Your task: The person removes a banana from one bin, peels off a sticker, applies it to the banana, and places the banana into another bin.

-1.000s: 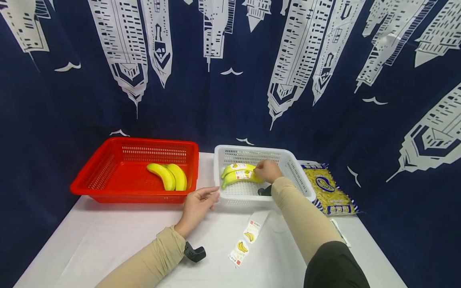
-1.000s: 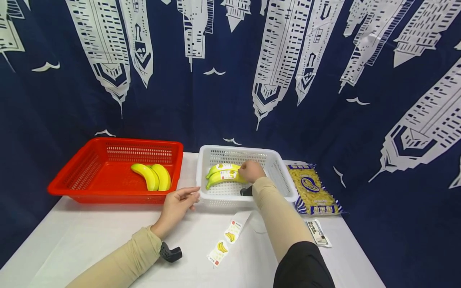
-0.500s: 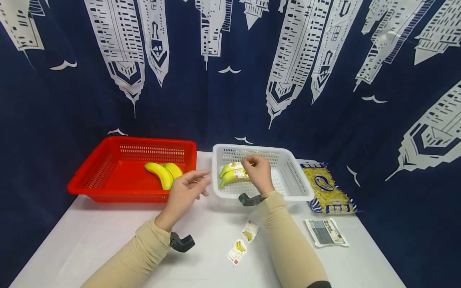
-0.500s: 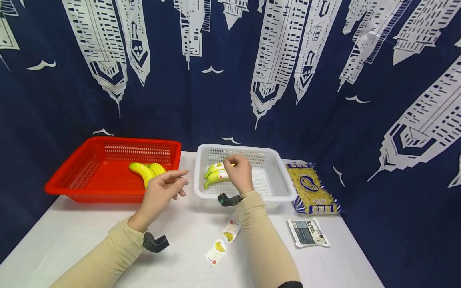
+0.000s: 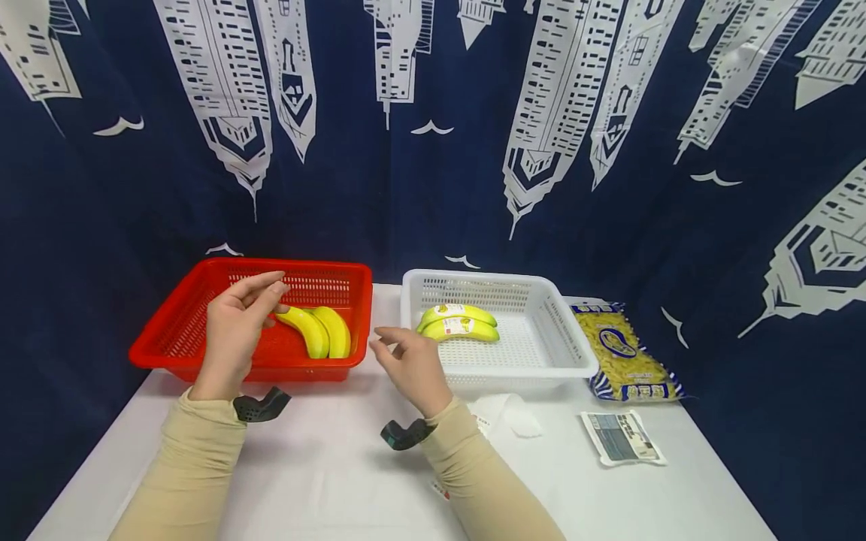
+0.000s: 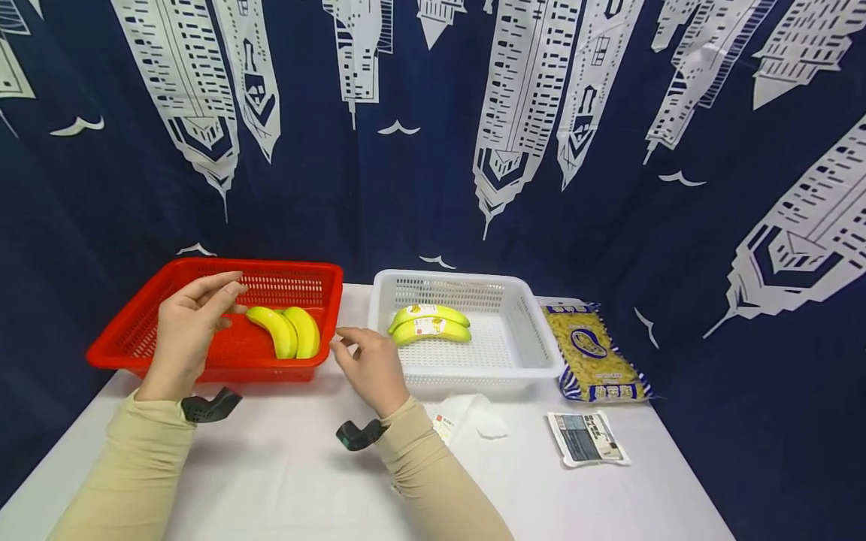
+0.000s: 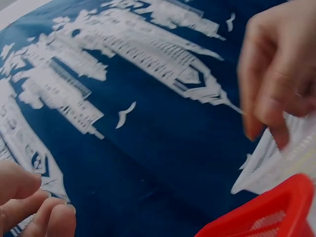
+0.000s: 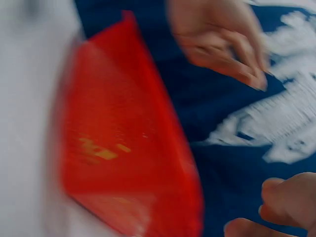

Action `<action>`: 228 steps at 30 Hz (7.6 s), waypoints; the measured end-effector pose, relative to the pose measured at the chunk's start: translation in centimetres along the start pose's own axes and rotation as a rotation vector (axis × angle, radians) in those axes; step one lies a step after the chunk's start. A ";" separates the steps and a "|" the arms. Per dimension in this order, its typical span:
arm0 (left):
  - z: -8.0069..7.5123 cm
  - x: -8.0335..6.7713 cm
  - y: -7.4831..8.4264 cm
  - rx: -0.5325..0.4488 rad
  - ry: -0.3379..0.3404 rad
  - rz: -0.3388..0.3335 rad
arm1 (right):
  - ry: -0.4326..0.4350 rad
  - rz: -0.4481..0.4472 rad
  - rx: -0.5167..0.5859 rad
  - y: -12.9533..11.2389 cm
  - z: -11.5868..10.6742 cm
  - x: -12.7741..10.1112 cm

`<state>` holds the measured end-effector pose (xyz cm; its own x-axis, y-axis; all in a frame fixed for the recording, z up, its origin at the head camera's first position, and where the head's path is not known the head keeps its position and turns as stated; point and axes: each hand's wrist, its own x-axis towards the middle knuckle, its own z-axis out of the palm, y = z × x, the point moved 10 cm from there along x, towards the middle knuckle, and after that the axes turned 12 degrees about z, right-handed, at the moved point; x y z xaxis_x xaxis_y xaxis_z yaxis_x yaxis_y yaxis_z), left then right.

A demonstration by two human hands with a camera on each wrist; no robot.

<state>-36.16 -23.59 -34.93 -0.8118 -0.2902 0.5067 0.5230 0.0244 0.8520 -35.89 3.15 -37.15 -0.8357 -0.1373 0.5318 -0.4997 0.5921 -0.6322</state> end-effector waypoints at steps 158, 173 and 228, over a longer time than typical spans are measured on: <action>6.9 -14.4 -10.3 0.638 -0.693 -0.013 | -0.466 0.387 0.047 11.0 -1.9 -12.8; 6.9 -14.7 -10.4 0.676 -0.710 -0.008 | -0.510 0.293 -0.106 11.4 -4.7 -12.1; 7.0 -14.7 -9.7 0.701 -0.690 0.009 | -0.301 0.428 -0.399 15.3 -6.8 -11.3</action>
<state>-31.15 -12.83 -49.68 -0.8984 0.3299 0.2898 0.4388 0.6505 0.6200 -32.56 19.16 -49.03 -0.9980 -0.0056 0.0624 -0.0341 0.8849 -0.4646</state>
